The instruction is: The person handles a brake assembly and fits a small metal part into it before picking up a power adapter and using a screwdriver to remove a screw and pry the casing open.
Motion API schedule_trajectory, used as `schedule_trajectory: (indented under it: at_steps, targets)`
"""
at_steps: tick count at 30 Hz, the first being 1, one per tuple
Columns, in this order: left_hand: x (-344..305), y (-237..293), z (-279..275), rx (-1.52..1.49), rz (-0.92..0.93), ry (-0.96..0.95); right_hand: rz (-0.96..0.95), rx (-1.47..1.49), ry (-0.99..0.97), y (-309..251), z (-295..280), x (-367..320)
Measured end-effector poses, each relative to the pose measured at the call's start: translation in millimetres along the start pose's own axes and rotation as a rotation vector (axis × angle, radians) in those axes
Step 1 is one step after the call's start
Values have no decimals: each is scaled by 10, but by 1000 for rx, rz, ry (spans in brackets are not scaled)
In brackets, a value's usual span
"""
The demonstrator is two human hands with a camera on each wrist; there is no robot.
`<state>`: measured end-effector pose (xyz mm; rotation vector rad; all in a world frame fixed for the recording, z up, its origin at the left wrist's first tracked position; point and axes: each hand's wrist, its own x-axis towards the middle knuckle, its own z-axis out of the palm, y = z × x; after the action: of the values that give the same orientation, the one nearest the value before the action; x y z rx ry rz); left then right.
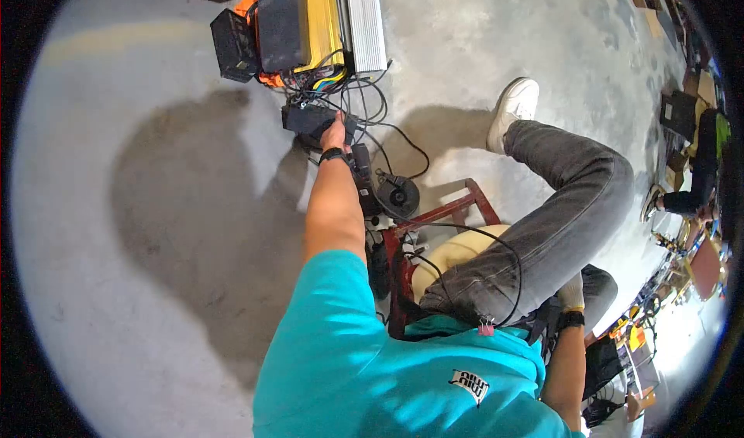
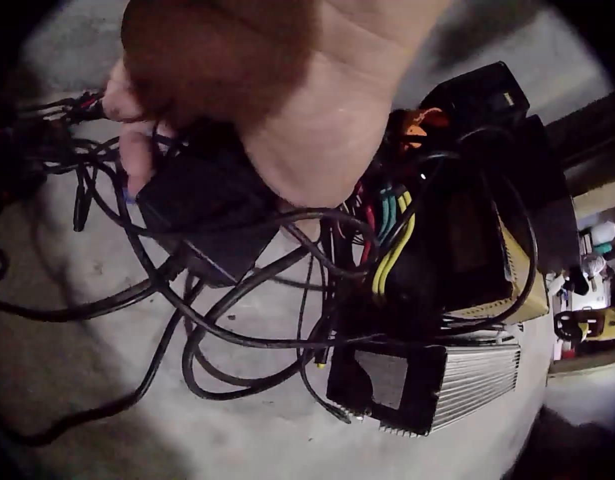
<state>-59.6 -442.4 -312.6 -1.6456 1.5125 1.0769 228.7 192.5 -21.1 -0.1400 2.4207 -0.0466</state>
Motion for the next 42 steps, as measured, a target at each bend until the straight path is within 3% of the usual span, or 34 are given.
schedule_trajectory:
  at_steps: [4,6,8,10,11,13,14,15,16,18,19,22,24,28,30,31,33,36,42]
  targets:
    - [-146,-146,3,-75,33,45,63,29,-150,-127,-150,82]
    - [-172,-370,49,-275,55,-10,14,84,8,-113,-104,92]
    - [-749,-396,15,-416,-22,-58,324,633,38,-195,-54,130]
    - [-683,-572,10,-480,-34,-121,619,996,-62,-493,-505,329]
    - [-786,-604,-21,-472,-24,-80,692,1105,-14,-595,-640,352]
    - [-755,-708,-54,-471,-1,-43,645,1107,48,-591,-628,391]
    - [-625,-795,-145,-318,79,59,602,1104,105,-593,-623,421]
    - [-559,-880,-212,-165,154,161,747,1208,31,-634,-698,460]
    - [-734,-866,-288,-169,164,166,738,1216,35,-691,-744,491]
    - [-1089,-867,-434,-71,188,357,605,1253,134,-734,-806,525]
    - [-1168,-910,-517,-40,237,362,603,1160,68,-620,-719,540]
    - [-1570,-997,-746,38,365,376,483,1098,121,-490,-497,574]
    - [-1593,-1139,-814,37,381,442,475,1171,107,-414,-348,608]
    - [-2221,-1161,-985,254,446,610,471,1222,108,-609,-732,643]
    - [-2361,-1114,-1126,348,627,560,447,1280,140,-468,-557,734]
    - [-2360,-1107,-1152,261,836,589,439,1323,158,-421,-515,765]
    - [-2485,-961,-1244,231,948,554,404,1375,203,-360,-457,792]
    - [-3202,-622,-1270,270,1093,534,368,1498,251,-346,-499,813]
    - [-4131,-94,-1444,466,1527,736,332,1631,376,-417,-751,771]
